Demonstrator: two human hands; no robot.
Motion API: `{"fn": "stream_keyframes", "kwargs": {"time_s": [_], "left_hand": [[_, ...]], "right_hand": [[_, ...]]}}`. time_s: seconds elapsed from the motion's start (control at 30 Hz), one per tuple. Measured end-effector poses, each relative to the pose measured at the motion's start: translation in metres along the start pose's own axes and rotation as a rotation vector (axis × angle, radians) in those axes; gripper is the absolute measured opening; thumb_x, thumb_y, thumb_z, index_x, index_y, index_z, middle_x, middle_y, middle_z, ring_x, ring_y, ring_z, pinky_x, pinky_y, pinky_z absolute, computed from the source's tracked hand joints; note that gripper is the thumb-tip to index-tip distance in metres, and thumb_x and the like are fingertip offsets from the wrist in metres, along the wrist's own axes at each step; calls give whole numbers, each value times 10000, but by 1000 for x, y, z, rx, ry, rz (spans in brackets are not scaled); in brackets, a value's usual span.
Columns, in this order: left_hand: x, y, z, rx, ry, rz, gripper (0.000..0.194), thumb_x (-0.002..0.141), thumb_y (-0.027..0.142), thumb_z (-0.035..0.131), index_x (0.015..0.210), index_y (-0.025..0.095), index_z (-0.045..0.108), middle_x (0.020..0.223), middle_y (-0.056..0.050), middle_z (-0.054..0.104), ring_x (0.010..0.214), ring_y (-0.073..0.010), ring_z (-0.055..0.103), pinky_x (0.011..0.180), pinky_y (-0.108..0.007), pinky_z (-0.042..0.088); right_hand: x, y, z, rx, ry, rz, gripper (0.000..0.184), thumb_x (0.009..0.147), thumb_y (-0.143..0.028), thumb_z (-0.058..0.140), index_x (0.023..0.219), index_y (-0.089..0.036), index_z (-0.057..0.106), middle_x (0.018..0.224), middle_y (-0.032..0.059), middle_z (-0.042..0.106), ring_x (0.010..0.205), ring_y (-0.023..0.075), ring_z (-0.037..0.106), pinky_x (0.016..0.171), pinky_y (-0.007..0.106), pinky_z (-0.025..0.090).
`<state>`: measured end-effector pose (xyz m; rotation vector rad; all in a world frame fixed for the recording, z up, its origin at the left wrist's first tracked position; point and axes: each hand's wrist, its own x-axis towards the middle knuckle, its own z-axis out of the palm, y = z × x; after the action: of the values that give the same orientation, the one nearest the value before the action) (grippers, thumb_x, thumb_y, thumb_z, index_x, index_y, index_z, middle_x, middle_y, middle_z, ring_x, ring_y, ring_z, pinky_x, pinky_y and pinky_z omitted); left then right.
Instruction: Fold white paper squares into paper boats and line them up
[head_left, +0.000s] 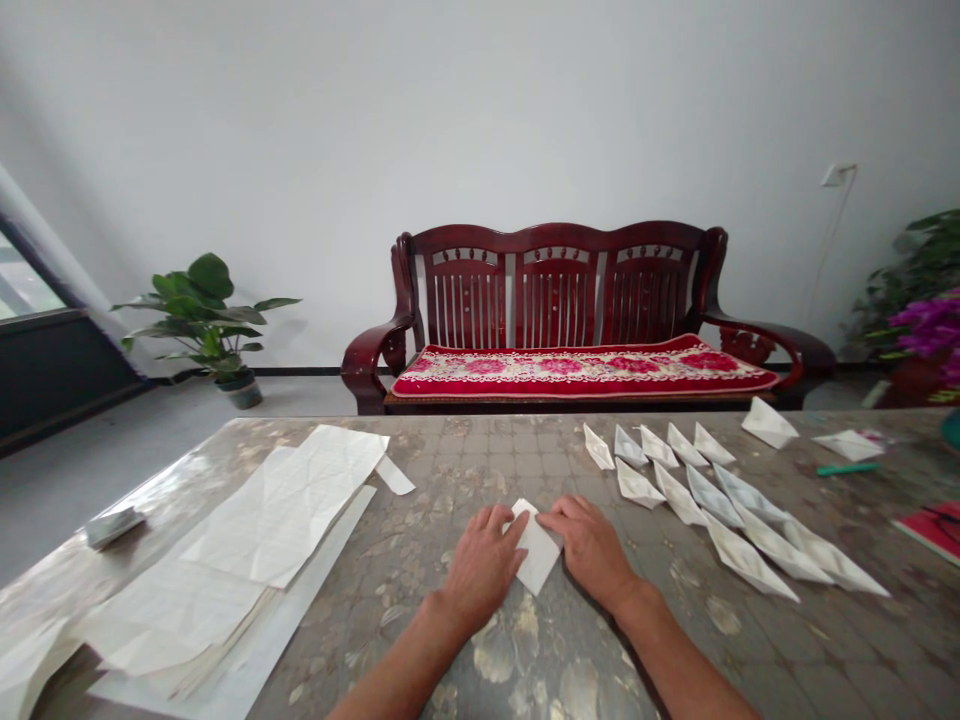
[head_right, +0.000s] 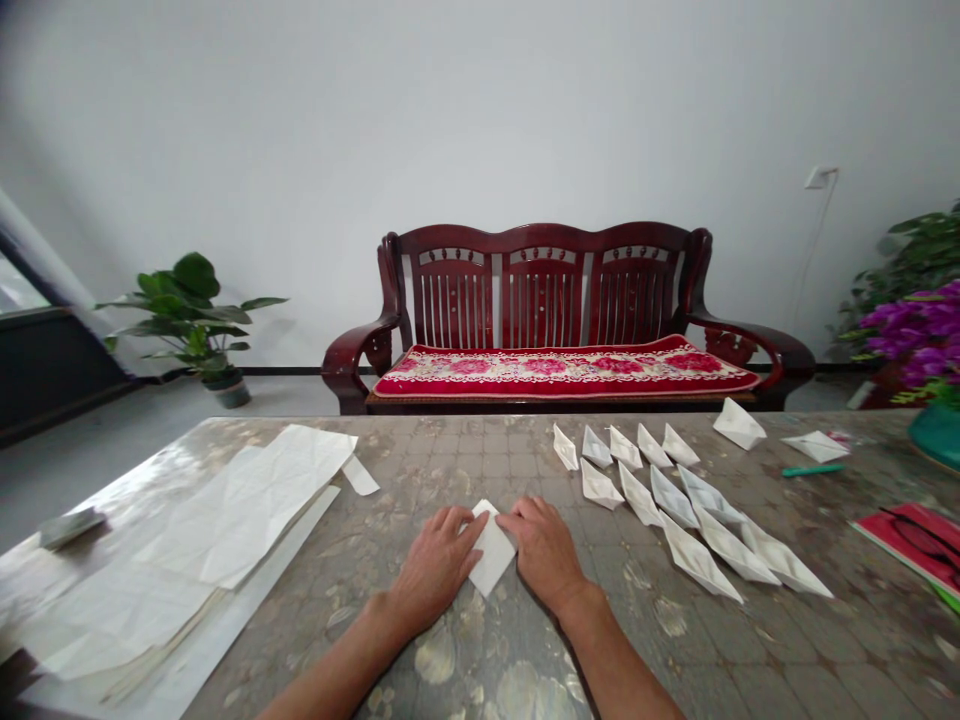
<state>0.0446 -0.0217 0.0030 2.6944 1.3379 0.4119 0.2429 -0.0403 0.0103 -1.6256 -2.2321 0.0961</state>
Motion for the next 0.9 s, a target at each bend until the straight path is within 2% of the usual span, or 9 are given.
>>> {"fn": "stream_keyframes", "kwargs": {"time_s": [0.17,0.3,0.37,0.53,0.73,0.9], "left_hand": [[2,-2,6,9,-6,68,438,913,178,512,1343,258,481,1335,-63,537,1262,-256,449,1058,-430,397],[2,-4,11,19,-31,87,424,927,147,471,1342,232,490,1402,-64,521,1325,-269,424,1088,-451,374],[2,-5,12,3,-21,74,425,926,156,481,1343,237,487,1400,-61,529,1323,-264,436,1091,-447,372],[3,-5,8,-86,23,-23,508,903,182,523,1396,200,403,1337,-85,571,1228,-243,514,1034,-391,422],[4,-6,4,-141,29,-91,558,884,199,547,1414,182,374,1273,-101,594,1166,-258,526,1017,-400,417],[4,-4,2,-129,4,-128,571,869,214,577,1409,175,395,1259,-91,606,1149,-252,526,1009,-367,419]], "right_hand": [[4,0,1,2,2,41,364,928,-135,422,1065,-304,714,906,39,608,903,187,503,799,286,384],[4,-2,0,59,16,70,392,919,-133,407,1149,-292,681,919,41,631,913,189,514,829,288,383],[3,-3,-2,70,29,94,414,893,-102,397,1145,-275,677,940,43,642,933,191,517,842,291,380],[1,-7,-6,17,56,119,350,843,-72,440,898,-259,731,891,47,636,933,204,504,838,314,359],[2,-18,-4,-102,47,38,254,875,-126,506,916,-281,703,895,35,608,904,206,469,772,330,310],[3,-23,-2,-103,40,14,209,917,-170,518,943,-290,686,906,23,599,903,192,459,759,316,291]]}}
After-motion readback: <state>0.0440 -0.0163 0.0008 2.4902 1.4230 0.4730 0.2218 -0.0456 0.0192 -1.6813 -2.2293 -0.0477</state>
